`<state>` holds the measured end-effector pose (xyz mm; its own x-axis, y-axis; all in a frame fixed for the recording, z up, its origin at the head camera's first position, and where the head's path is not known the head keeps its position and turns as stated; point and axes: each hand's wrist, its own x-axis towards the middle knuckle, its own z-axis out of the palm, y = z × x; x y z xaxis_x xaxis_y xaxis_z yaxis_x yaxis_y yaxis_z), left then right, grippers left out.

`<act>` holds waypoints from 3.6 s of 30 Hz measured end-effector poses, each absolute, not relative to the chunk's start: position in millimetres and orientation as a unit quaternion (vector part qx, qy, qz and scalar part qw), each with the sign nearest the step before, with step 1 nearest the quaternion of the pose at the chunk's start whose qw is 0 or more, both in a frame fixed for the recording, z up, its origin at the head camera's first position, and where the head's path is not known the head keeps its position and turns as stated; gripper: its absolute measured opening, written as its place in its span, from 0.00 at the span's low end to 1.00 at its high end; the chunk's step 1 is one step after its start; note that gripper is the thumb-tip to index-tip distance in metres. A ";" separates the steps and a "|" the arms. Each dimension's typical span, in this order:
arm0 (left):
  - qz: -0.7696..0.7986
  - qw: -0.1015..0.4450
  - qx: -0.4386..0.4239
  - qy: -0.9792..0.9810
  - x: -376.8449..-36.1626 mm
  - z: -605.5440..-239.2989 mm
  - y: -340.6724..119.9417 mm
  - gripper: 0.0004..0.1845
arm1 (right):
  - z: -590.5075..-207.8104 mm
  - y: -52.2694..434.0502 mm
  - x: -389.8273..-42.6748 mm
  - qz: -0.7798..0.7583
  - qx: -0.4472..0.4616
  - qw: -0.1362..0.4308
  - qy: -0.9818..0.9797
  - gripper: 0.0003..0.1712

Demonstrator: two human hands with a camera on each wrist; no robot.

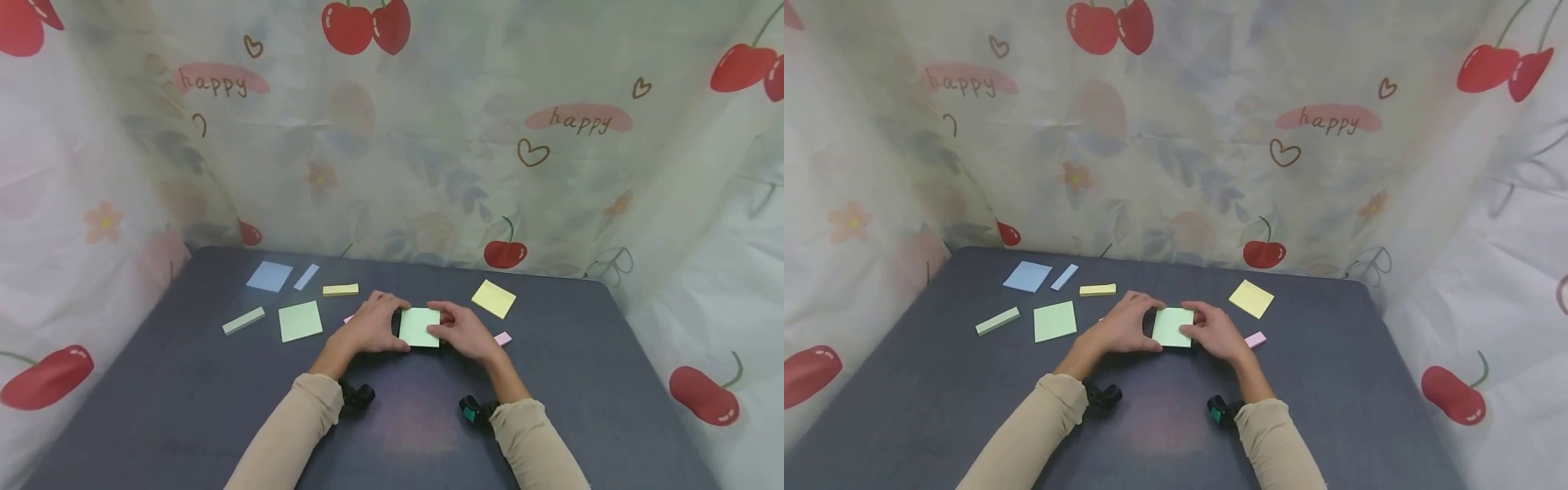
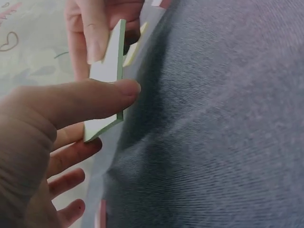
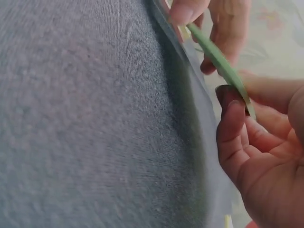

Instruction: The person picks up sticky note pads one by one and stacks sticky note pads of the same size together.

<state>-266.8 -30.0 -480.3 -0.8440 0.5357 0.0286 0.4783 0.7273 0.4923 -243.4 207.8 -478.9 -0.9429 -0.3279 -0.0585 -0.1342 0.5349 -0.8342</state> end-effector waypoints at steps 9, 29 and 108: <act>0.290 0.093 0.267 0.914 -265.7 -472.9 -37.1 0.41 | -480.1 210.5 -242.0 -0.405 -0.181 0.147 0.884 0.53; 0.320 0.070 0.280 0.902 -266.0 -477.0 -41.8 0.45 | -476.7 207.3 -242.3 -0.461 -0.149 0.186 0.854 0.50; 0.247 0.091 0.245 0.933 -281.2 -488.6 -19.1 0.41 | -482.0 211.8 -259.5 -0.394 -0.091 0.169 0.899 0.55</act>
